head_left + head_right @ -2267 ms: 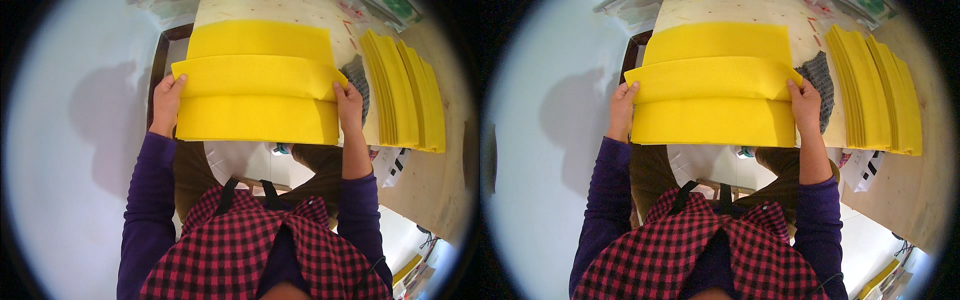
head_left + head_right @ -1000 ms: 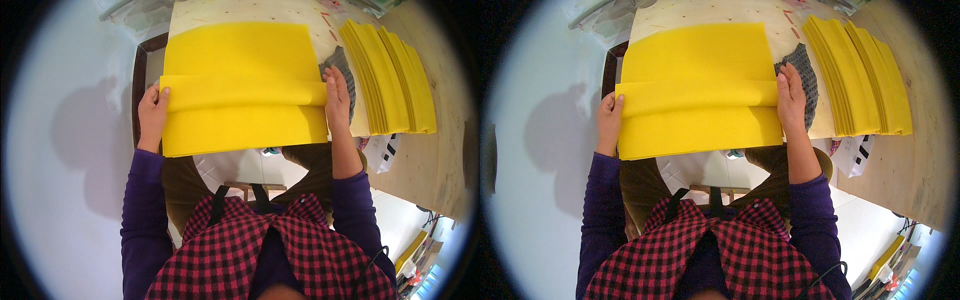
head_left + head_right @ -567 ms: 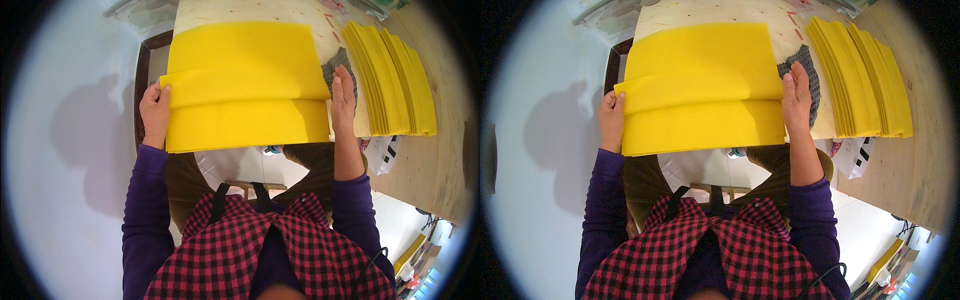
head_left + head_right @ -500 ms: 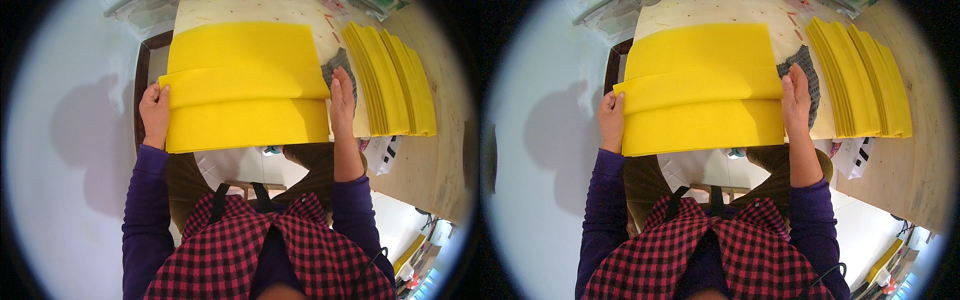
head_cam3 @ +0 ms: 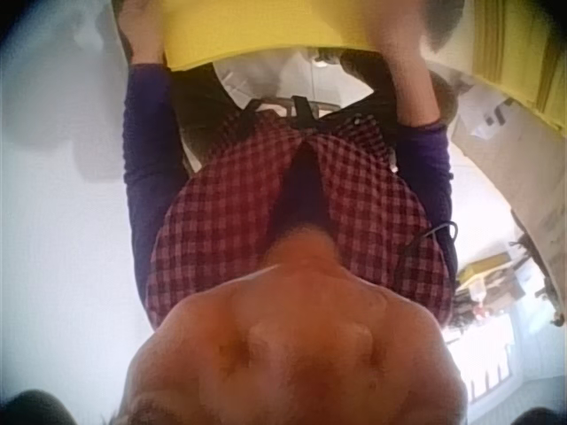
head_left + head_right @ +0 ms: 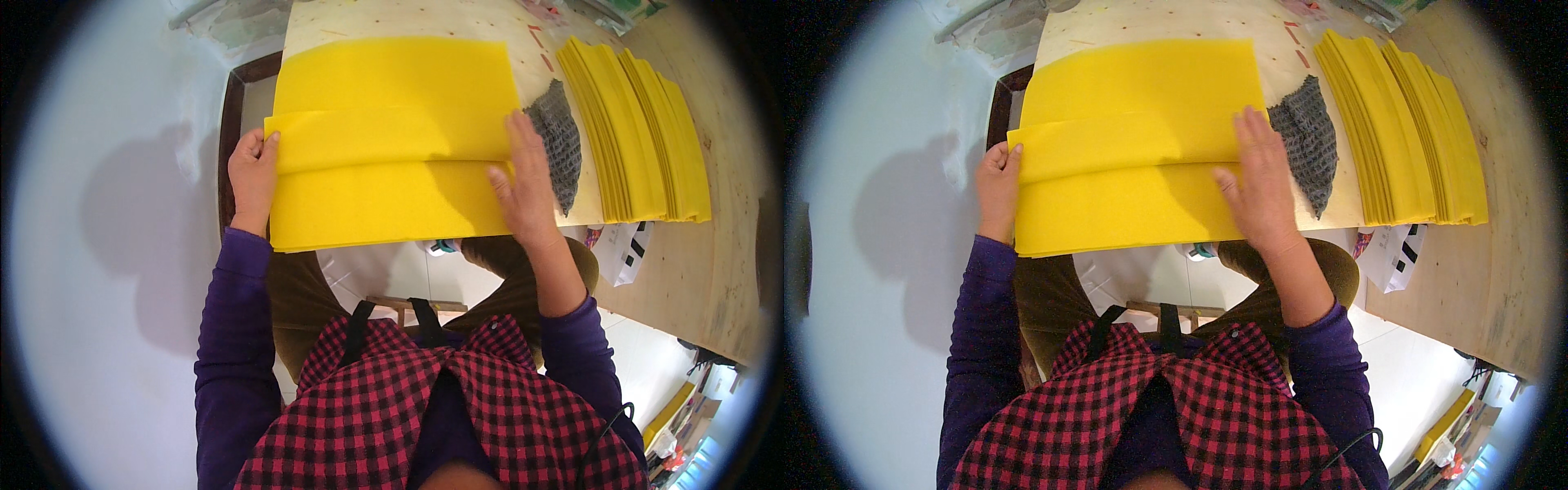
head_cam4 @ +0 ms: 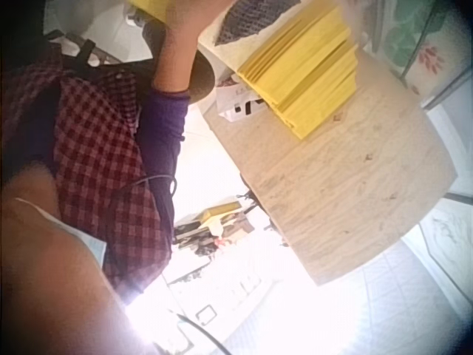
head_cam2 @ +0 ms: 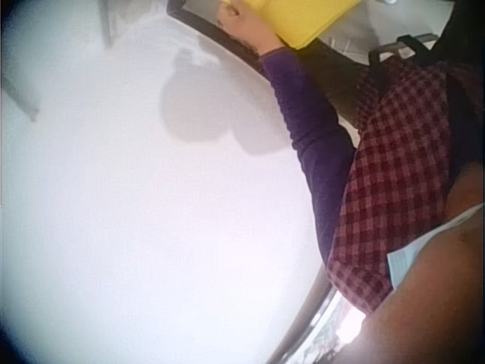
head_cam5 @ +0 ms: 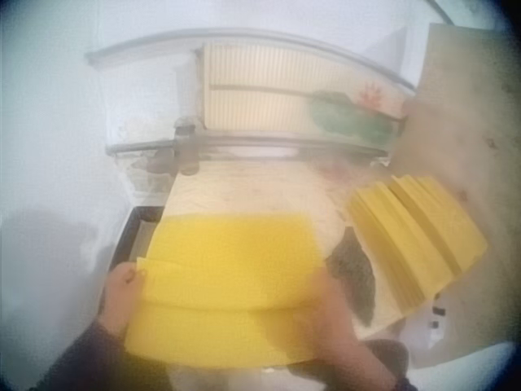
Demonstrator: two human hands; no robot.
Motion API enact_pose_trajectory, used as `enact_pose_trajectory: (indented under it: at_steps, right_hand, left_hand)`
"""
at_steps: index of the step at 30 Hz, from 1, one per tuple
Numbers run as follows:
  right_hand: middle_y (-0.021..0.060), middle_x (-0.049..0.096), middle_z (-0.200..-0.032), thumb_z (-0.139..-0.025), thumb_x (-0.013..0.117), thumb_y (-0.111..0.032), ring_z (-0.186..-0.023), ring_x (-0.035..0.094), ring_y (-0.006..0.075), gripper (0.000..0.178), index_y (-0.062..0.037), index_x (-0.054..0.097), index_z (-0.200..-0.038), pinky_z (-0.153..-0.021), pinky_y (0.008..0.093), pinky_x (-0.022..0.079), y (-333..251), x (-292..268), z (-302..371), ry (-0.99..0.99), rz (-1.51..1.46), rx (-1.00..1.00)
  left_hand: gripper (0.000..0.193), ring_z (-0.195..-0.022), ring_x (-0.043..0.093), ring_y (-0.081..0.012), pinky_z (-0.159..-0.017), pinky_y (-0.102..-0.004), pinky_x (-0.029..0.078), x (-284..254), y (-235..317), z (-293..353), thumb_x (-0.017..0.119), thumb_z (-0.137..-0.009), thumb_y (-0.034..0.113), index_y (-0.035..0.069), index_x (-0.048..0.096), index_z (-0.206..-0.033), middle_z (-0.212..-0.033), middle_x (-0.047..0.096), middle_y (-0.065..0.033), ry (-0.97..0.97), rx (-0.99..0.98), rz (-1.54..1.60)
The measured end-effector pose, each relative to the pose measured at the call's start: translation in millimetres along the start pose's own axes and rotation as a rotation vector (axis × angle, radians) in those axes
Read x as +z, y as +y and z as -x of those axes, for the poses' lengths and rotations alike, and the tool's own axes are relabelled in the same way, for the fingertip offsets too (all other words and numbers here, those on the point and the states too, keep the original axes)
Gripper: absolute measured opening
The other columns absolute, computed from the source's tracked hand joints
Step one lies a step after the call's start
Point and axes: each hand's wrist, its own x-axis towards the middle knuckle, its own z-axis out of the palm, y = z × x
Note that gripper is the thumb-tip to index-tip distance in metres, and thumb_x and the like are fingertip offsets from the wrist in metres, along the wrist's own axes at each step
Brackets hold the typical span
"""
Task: The person folds yellow sheets on a wooden table, aligning edges and pressing creases. They repeatedly pick up sheets, fold them in half, and stack them on the table.
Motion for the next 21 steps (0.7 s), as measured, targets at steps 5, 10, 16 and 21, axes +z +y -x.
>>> enact_pose_trajectory:
  at_steps: [5, 10, 16, 21]
  right_hand:
    - [0.016, 0.024, -0.154, -0.083, 0.065, -0.037, -0.144, 0.02, 0.03, 0.081, -0.0023, 0.028, -0.146, -0.117, 0.0464, 0.015, -41.6, 8.9, -0.6, -0.23, 0.078, -0.131]
    - [0.0158, 0.023, -0.154, -0.086, 0.059, -0.047, -0.144, 0.02, 0.0286, 0.082, -0.0011, 0.027, -0.146, -0.117, 0.0459, 0.015, -58.7, 24.9, -10.9, -0.307, 0.122, -0.181]
    - [0.0167, 0.025, -0.154, -0.09, 0.051, -0.052, -0.144, 0.021, 0.0278, 0.081, 0.0002, 0.027, -0.146, -0.117, 0.0441, 0.014, -47.5, 45.3, -20.5, -0.328, 0.234, -0.124]
    - [0.0185, 0.025, -0.153, -0.091, 0.05, -0.052, -0.144, 0.021, 0.0294, 0.081, 0.0018, 0.026, -0.146, -0.117, 0.044, 0.014, -37.1, 47.1, -17.7, -0.343, 0.273, -0.038]
  left_hand:
    - [0.015, -0.079, 0.061, -0.0079, -0.072, -0.0213, 0.047, 1.8, -1.2, 2.6, 0.058, -0.094, 0.007, -0.005, 0.06, -0.103, -0.09, 0.067, -0.0051, 0.035, -0.002, -0.121]
    - [0.016, -0.079, 0.061, -0.0086, -0.072, -0.022, 0.047, 2.1, -7.1, -0.6, 0.058, -0.094, 0.008, -0.005, 0.06, -0.103, -0.09, 0.067, -0.0058, 0.015, -0.008, -0.042]
    - [0.017, -0.078, 0.06, -0.0087, -0.071, -0.0221, 0.047, 3.9, -8.0, -1.9, 0.058, -0.094, 0.008, -0.005, 0.06, -0.103, -0.089, 0.066, -0.0063, 0.029, 0.0, -0.091]
    - [0.017, -0.076, 0.061, -0.0095, -0.069, -0.0232, 0.047, 3.5, -10.3, -3.2, 0.059, -0.093, 0.007, -0.005, 0.061, -0.104, -0.087, 0.066, -0.0063, 0.025, 0.032, -0.113]
